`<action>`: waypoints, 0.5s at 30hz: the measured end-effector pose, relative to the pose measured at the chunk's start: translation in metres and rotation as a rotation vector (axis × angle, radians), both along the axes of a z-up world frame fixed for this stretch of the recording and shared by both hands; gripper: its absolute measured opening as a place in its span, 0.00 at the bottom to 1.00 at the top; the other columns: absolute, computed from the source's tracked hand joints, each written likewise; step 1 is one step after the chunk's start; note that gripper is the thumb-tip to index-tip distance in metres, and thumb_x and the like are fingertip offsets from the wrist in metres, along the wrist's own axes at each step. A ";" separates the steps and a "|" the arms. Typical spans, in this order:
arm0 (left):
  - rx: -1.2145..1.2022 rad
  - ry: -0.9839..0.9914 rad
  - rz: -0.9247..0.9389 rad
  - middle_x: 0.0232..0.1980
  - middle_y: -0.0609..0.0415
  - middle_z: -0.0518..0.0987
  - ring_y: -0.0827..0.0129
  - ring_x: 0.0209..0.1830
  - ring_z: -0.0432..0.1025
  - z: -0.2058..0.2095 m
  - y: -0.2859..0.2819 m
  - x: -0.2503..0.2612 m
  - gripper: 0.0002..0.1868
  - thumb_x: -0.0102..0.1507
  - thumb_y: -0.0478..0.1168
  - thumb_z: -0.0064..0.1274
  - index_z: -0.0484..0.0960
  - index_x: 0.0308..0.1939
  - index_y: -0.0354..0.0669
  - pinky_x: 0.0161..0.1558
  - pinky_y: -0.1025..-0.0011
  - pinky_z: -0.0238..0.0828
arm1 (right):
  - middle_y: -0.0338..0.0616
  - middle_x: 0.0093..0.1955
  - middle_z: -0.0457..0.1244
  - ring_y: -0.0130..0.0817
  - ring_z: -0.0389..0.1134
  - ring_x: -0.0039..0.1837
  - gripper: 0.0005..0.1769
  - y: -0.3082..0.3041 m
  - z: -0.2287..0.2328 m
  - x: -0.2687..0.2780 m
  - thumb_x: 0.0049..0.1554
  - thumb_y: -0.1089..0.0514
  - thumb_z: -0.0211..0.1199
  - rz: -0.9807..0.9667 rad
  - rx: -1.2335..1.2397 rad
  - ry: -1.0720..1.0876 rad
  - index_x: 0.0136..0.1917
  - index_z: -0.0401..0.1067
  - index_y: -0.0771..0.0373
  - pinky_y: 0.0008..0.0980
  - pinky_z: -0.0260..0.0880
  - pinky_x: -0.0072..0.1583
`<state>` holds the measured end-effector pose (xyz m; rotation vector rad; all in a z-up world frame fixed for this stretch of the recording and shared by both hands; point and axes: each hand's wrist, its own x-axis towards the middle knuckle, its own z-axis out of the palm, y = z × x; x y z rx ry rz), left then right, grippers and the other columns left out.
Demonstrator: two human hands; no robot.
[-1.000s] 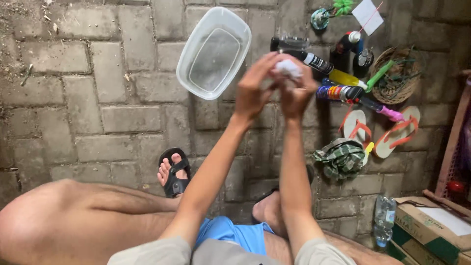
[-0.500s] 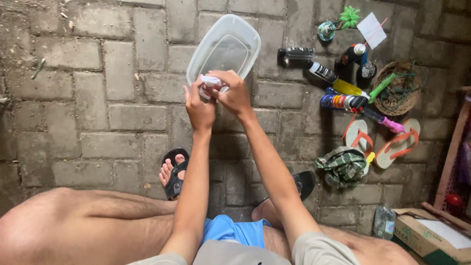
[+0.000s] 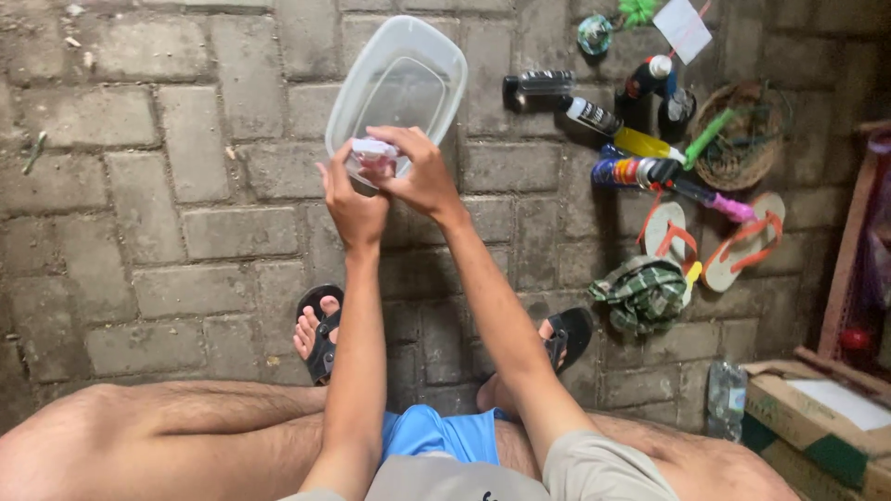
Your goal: Organizing various bottles, containers, and miscellaneous items into a plastic bin on the floor.
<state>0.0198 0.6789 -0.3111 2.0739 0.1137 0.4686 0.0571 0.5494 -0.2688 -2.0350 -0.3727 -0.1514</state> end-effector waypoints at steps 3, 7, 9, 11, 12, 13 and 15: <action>0.035 -0.146 -0.024 0.66 0.38 0.72 0.41 0.69 0.67 0.032 0.000 -0.005 0.36 0.61 0.48 0.61 0.67 0.68 0.35 0.77 0.42 0.48 | 0.49 0.63 0.67 0.40 0.69 0.63 0.28 -0.014 0.017 -0.010 0.53 0.55 0.70 -0.095 0.117 -0.103 0.66 0.72 0.63 0.34 0.73 0.61; 0.014 -0.358 0.065 0.69 0.35 0.67 0.42 0.73 0.61 0.051 -0.037 -0.020 0.37 0.62 0.47 0.56 0.62 0.71 0.35 0.79 0.47 0.49 | 0.41 0.55 0.70 0.29 0.71 0.49 0.18 -0.055 -0.050 -0.019 0.58 0.53 0.64 -0.609 0.287 -0.108 0.60 0.76 0.60 0.28 0.73 0.56; -0.156 -0.386 0.015 0.64 0.46 0.76 0.51 0.68 0.70 0.070 -0.075 -0.024 0.28 0.64 0.40 0.51 0.67 0.68 0.41 0.78 0.52 0.55 | 0.49 0.44 0.61 0.35 0.62 0.47 0.17 -0.091 -0.097 -0.022 0.64 0.55 0.68 -1.155 0.461 -0.144 0.53 0.66 0.71 0.33 0.66 0.52; -0.208 -0.299 -0.241 0.63 0.46 0.77 0.53 0.66 0.71 0.084 -0.123 -0.021 0.25 0.64 0.37 0.55 0.71 0.66 0.41 0.74 0.57 0.62 | 0.49 0.45 0.61 0.35 0.62 0.47 0.18 -0.118 -0.082 -0.036 0.64 0.55 0.69 -1.154 0.444 -0.156 0.53 0.67 0.71 0.33 0.66 0.53; -0.251 -0.218 -0.483 0.62 0.47 0.78 0.55 0.65 0.72 0.091 -0.148 -0.017 0.23 0.64 0.33 0.58 0.75 0.64 0.42 0.69 0.61 0.68 | 0.49 0.45 0.61 0.36 0.62 0.48 0.18 -0.127 -0.071 -0.034 0.64 0.55 0.69 -1.137 0.431 -0.169 0.54 0.67 0.71 0.33 0.67 0.53; -0.255 -0.221 -0.488 0.62 0.47 0.78 0.55 0.65 0.72 0.074 -0.179 -0.012 0.23 0.64 0.33 0.58 0.75 0.64 0.42 0.69 0.61 0.68 | 0.49 0.46 0.61 0.36 0.63 0.48 0.18 -0.138 -0.072 -0.036 0.63 0.55 0.70 -1.117 0.417 -0.177 0.54 0.67 0.70 0.33 0.67 0.53; -0.327 -0.073 -0.758 0.66 0.43 0.76 0.50 0.68 0.71 0.039 -0.244 -0.004 0.27 0.65 0.35 0.59 0.71 0.69 0.42 0.70 0.61 0.66 | 0.49 0.47 0.62 0.36 0.64 0.49 0.19 -0.165 -0.070 -0.039 0.63 0.54 0.71 -1.077 0.385 -0.189 0.55 0.67 0.70 0.33 0.68 0.54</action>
